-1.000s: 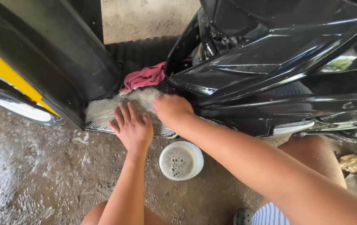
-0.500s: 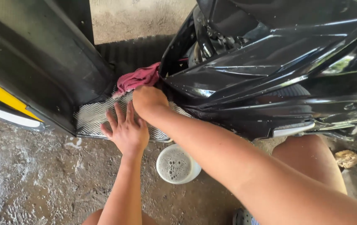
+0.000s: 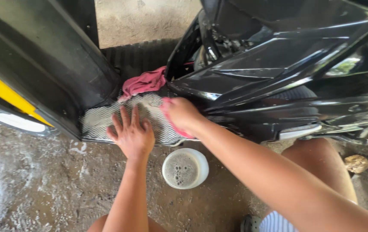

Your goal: The person cleans a motorcycle by scrubbing the frame, floorboard, and seat with a sponge and a cloth dipped in a bowl of soapy water.

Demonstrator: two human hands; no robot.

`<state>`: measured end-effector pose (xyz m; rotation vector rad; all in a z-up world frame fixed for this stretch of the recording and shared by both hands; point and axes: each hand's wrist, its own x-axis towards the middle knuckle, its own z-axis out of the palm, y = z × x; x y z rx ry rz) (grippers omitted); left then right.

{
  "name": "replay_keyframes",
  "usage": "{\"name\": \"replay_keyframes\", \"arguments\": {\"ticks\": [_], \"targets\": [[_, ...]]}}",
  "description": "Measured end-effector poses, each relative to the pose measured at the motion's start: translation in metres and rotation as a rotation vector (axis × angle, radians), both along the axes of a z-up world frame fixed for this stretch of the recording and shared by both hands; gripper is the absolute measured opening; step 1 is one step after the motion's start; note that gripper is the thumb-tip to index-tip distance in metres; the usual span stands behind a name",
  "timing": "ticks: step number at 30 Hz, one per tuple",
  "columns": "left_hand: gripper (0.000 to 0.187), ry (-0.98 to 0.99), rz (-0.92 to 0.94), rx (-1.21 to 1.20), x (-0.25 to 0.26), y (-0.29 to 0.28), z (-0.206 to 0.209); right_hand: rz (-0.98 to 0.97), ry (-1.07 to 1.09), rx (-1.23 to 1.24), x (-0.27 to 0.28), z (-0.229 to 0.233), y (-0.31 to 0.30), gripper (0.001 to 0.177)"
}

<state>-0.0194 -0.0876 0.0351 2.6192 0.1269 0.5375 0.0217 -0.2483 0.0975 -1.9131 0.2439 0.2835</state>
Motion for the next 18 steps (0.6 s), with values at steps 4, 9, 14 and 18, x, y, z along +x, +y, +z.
{"name": "replay_keyframes", "arguments": {"ticks": [4,9,14,18], "targets": [[0.059,-0.004,0.022,0.005,0.004,0.0,0.003,-0.112,0.032,0.249,-0.026,0.002,-0.019,0.029],[0.06,0.019,0.029,0.001,0.003,-0.002,0.006,-0.085,-0.258,-0.245,0.031,-0.032,0.018,0.034],[0.06,-0.003,0.018,-0.012,0.006,0.0,0.008,-0.074,-0.274,-0.444,0.073,-0.034,0.058,0.042],[0.06,0.001,-0.004,-0.032,-0.001,0.0,0.007,0.12,-0.356,-0.369,0.008,-0.009,0.005,0.037]]}}
